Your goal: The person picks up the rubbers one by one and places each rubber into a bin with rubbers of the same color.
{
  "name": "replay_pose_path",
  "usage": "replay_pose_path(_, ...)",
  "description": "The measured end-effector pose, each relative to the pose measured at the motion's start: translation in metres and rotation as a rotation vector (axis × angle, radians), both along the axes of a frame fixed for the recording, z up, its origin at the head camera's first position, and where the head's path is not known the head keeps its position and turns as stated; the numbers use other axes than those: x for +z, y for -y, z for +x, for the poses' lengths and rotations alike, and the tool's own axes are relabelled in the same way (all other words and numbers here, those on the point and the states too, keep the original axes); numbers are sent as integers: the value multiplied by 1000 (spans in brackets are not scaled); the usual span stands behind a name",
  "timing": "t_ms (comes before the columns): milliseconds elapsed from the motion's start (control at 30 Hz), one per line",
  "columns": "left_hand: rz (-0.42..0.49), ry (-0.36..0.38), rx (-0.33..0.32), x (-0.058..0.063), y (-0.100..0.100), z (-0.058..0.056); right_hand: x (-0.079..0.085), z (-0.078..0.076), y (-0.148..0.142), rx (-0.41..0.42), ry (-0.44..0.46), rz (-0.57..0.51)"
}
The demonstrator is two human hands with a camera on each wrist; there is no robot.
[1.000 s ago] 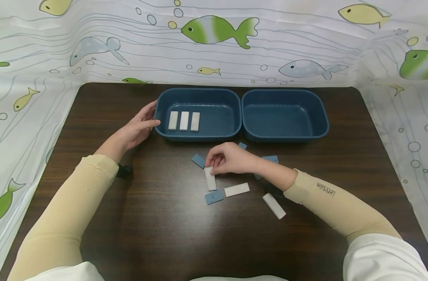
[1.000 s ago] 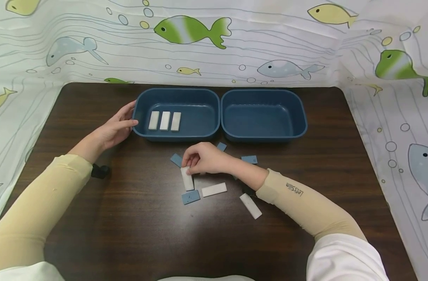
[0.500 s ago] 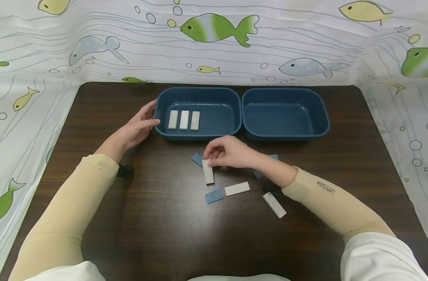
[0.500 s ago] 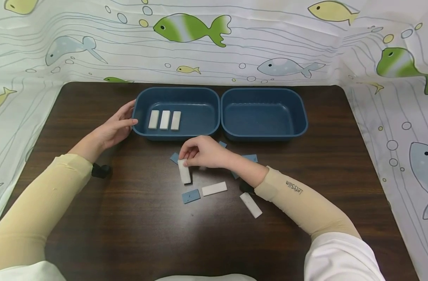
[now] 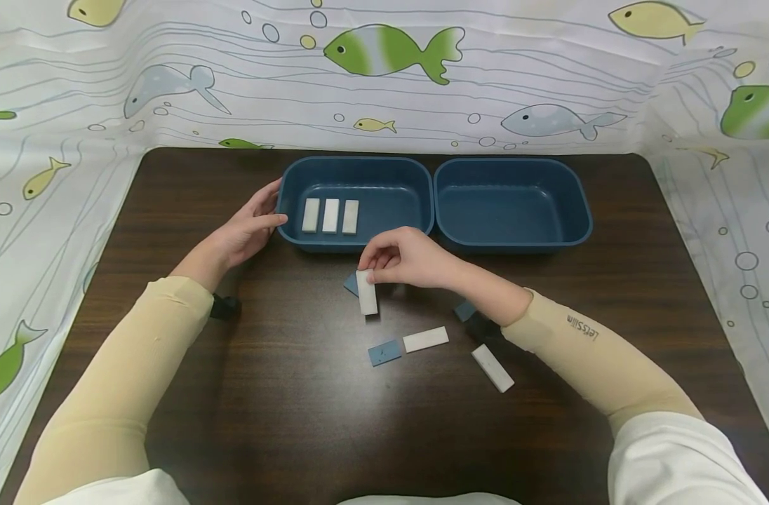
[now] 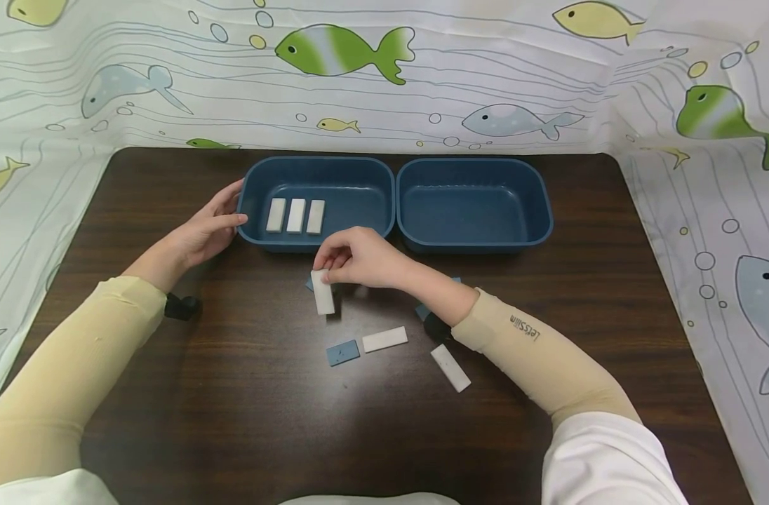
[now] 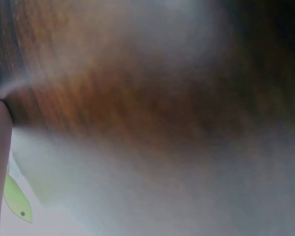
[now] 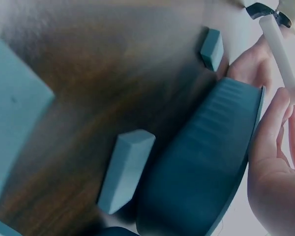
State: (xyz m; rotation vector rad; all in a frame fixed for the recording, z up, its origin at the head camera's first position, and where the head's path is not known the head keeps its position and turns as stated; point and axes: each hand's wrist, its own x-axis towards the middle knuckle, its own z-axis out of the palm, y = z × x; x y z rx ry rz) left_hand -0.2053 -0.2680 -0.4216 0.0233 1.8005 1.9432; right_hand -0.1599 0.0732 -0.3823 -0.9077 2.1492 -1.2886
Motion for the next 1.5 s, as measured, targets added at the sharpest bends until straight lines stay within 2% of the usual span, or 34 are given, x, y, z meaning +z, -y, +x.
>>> replay_pose_path(433, -7, 1, 2, -1, -1, -1, 15, -15, -4, -62, 7, -17)
replay_pose_path(1233, -16, 12, 4, 1, -1, 0, 46, -50, -3, -198, -53, 0)
replay_pose_path(1500, -6, 7, 3, 0, -1, 0, 50, -64, -3, -256, -15, -14)
